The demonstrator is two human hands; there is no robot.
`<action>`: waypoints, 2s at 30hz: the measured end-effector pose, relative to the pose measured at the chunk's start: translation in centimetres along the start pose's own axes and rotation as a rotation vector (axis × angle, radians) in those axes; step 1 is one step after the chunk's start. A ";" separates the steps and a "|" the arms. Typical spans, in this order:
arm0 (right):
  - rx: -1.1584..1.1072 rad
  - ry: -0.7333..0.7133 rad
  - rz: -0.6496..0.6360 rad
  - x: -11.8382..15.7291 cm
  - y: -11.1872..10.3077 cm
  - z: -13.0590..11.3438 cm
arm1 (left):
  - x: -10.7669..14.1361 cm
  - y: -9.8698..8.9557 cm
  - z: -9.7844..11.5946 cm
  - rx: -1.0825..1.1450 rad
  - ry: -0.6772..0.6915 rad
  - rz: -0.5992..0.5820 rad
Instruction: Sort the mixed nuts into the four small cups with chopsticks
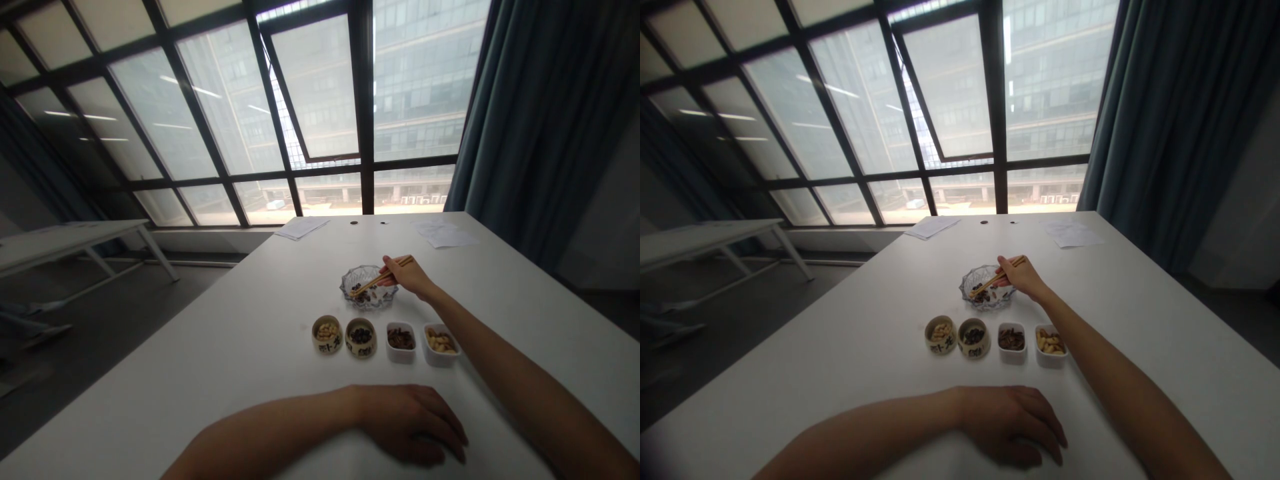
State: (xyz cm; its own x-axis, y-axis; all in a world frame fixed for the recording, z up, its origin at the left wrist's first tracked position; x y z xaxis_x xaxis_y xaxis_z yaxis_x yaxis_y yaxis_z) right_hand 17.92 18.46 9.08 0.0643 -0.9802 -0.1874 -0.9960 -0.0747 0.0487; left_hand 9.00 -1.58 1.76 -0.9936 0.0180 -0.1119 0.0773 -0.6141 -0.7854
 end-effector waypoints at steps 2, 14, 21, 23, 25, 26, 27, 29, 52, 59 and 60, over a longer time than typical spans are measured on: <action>-0.002 -0.003 0.005 -0.1 -0.2 0.0 | 0.0 0.0 0.0 -0.019 0.015 0.003; 0.016 -0.015 -0.006 0.0 0.1 -0.4 | -0.1 -0.1 0.2 -0.039 0.013 -0.013; 0.005 -0.014 -0.001 0.0 0.2 0.2 | 0.0 0.0 -0.1 -0.013 0.019 -0.001; -0.002 -0.019 0.021 -0.1 0.1 0.2 | 0.0 0.1 -0.2 0.002 0.010 -0.011; -0.012 -0.029 0.046 -0.1 -0.1 0.0 | 0.0 0.1 -0.3 0.014 -0.007 -0.015; -0.017 -0.035 0.057 -0.1 -0.3 -0.2 | 0.0 0.1 -0.3 0.017 -0.011 -0.015; -0.023 -0.040 0.067 -0.1 -0.5 -0.5 | 0.0 0.2 -0.3 0.017 -0.012 -0.015; -0.039 -0.054 0.080 0.0 -0.9 -1.3 | 0.0 0.2 -0.3 0.015 -0.013 -0.018; -0.124 -0.084 -0.166 3.3 2.9 -4.9 | 0.0 0.0 0.0 -0.013 0.006 0.008; -0.005 -0.136 0.029 0.9 0.6 -2.7 | 0.0 -0.1 0.1 -0.022 0.033 0.020; 0.011 -0.134 0.029 0.6 0.4 -2.1 | 0.0 -0.1 0.1 -0.027 0.033 0.016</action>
State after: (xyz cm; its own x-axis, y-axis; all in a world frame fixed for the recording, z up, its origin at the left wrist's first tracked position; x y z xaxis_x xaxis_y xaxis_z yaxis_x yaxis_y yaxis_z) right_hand 17.68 17.43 11.06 0.0277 -0.9484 -0.3159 -0.9980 -0.0443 0.0455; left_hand 8.97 -1.58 1.86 -0.9889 0.0346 -0.1448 0.0963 -0.5928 -0.7996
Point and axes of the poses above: each hand's wrist, its own x-axis away from the middle knuckle, its own y-axis out of the palm, z = x × y, the point moved 5 cm from there along -x, towards the middle knuckle, and after that the axes turned 7 degrees about -y, right-handed, at the moved point
